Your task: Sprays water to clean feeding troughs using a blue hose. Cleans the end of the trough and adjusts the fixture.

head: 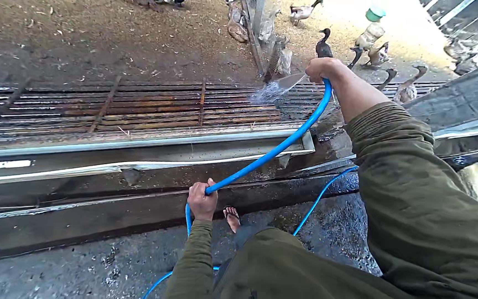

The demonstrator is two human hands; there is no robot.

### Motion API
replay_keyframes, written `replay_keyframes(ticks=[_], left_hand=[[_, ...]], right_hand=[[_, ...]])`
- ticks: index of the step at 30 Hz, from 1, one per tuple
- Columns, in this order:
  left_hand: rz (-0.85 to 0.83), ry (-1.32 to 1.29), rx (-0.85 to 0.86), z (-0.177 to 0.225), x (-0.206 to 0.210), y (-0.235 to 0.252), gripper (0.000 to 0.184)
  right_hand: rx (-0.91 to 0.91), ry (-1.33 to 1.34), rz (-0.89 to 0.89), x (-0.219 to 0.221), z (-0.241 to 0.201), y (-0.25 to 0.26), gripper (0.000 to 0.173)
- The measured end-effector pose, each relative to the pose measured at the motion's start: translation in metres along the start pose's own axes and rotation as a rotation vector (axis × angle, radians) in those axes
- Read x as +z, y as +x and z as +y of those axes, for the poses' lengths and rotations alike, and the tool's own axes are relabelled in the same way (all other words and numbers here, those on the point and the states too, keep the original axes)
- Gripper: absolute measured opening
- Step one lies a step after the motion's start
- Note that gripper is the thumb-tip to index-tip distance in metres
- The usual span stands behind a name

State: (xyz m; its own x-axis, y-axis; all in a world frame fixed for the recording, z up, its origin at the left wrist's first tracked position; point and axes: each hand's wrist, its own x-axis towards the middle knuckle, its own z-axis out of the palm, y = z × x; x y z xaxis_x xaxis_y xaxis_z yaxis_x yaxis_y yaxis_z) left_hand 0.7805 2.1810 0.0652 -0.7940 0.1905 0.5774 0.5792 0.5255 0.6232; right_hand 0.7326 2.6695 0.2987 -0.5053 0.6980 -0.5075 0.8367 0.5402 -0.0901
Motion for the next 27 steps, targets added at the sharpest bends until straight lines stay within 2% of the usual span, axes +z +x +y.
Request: replay_keyframes(ticks=[10, 15, 20, 24, 27], left_hand=[[0.051, 0.106, 0.009, -0.006, -0.033, 0.002, 0.043], [0.140, 0.162, 0.057, -0.008, -0.071, 0.018, 0.045], [0.201, 0.158, 0.097, -0.015, -0.112, 0.035, 0.045], [0.220, 0.127, 0.132, -0.032, -0.150, 0.049, 0.045], [0.186, 0.093, 0.160, -0.050, -0.184, 0.059, 0.044]], right_hand=[[0.011, -0.116, 0.052, 0.010, -0.016, -0.001, 0.031], [0.020, -0.276, -0.016, 0.018, -0.040, -0.020, 0.029], [0.102, -0.205, -0.050, 0.027, -0.055, -0.026, 0.023], [0.172, -0.114, 0.010, 0.033, -0.083, -0.054, 0.017], [0.156, -0.137, 0.041, 0.038, -0.109, -0.088, 0.023]])
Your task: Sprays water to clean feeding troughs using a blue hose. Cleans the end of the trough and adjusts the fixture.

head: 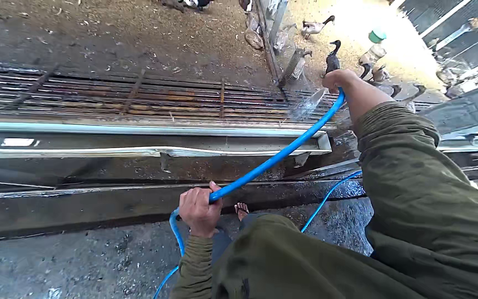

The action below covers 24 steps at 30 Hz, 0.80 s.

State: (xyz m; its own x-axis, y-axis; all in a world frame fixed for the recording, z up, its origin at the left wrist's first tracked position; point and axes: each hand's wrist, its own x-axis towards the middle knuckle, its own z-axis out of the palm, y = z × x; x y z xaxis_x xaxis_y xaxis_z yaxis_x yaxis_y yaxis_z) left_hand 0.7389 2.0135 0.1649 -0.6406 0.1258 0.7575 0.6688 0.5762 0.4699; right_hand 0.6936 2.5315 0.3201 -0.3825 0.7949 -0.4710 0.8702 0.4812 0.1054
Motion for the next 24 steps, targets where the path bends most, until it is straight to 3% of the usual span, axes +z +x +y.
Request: replay_keyframes(ticks=[4, 9, 14, 17, 19, 24], left_hand=[[-0.021, -0.040, 0.039, -0.036, -0.038, 0.011, 0.040], [-0.021, -0.055, 0.063, -0.076, -0.077, 0.023, 0.039], [-0.023, -0.078, 0.088, -0.105, -0.105, 0.032, 0.034], [-0.017, -0.069, 0.080, -0.128, -0.121, 0.034, 0.029], [0.016, -0.042, 0.079, -0.149, -0.134, 0.038, 0.027], [0.079, 0.087, 0.043, -0.204, -0.186, 0.046, 0.028]], right_hand=[[-0.074, -0.069, 0.088, 0.002, -0.033, -0.029, 0.032], [-0.088, -0.160, 0.113, 0.005, -0.075, -0.065, 0.030], [-0.075, -0.037, 0.141, 0.015, -0.090, -0.084, 0.036], [-0.126, 0.011, 0.114, 0.028, -0.113, -0.097, 0.023], [-0.151, -0.011, 0.011, 0.033, -0.153, -0.096, 0.010], [-0.294, 0.024, -0.256, 0.058, -0.301, -0.105, 0.025]])
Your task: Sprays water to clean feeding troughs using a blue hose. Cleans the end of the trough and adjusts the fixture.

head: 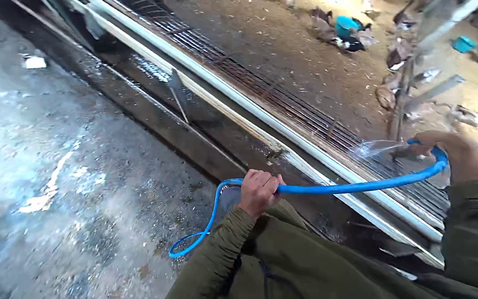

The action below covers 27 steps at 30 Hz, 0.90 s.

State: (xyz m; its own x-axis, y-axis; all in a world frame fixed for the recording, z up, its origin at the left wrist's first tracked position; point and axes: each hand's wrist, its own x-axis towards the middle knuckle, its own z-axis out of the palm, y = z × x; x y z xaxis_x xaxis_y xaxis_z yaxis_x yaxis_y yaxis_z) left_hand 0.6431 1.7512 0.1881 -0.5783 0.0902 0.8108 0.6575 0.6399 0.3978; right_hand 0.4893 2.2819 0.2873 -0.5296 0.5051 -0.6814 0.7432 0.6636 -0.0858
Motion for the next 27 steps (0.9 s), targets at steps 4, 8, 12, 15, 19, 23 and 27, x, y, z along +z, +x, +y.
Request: replay_keyframes(ticks=[4, 8, 12, 15, 19, 23, 27], left_hand=[[0.083, 0.154, -0.048, -0.055, -0.043, -0.001, 0.032], [0.156, 0.288, -0.100, -0.123, -0.082, -0.005, 0.035], [0.171, 0.420, -0.172, -0.202, -0.132, 0.005, 0.037], [0.196, 0.517, -0.197, -0.267, -0.176, 0.029, 0.039], [0.240, 0.616, -0.178, -0.358, -0.233, 0.058, 0.037], [0.313, 0.697, -0.196, -0.431, -0.277, 0.078, 0.040], [0.363, 0.757, -0.195, -0.503, -0.312, 0.094, 0.041]], right_hand=[[-0.100, 0.146, -0.056, 0.029, -0.143, 0.000, 0.030], [-0.212, 0.302, -0.121, 0.056, -0.282, 0.014, 0.030], [-0.377, 0.372, -0.138, 0.087, -0.432, 0.007, 0.036], [-0.489, 0.401, -0.109, 0.112, -0.548, -0.023, 0.036], [-0.604, 0.444, -0.096, 0.137, -0.693, -0.054, 0.032], [-0.691, 0.387, -0.085, 0.158, -0.814, -0.097, 0.032], [-0.772, 0.398, -0.049, 0.176, -0.911, -0.129, 0.028]])
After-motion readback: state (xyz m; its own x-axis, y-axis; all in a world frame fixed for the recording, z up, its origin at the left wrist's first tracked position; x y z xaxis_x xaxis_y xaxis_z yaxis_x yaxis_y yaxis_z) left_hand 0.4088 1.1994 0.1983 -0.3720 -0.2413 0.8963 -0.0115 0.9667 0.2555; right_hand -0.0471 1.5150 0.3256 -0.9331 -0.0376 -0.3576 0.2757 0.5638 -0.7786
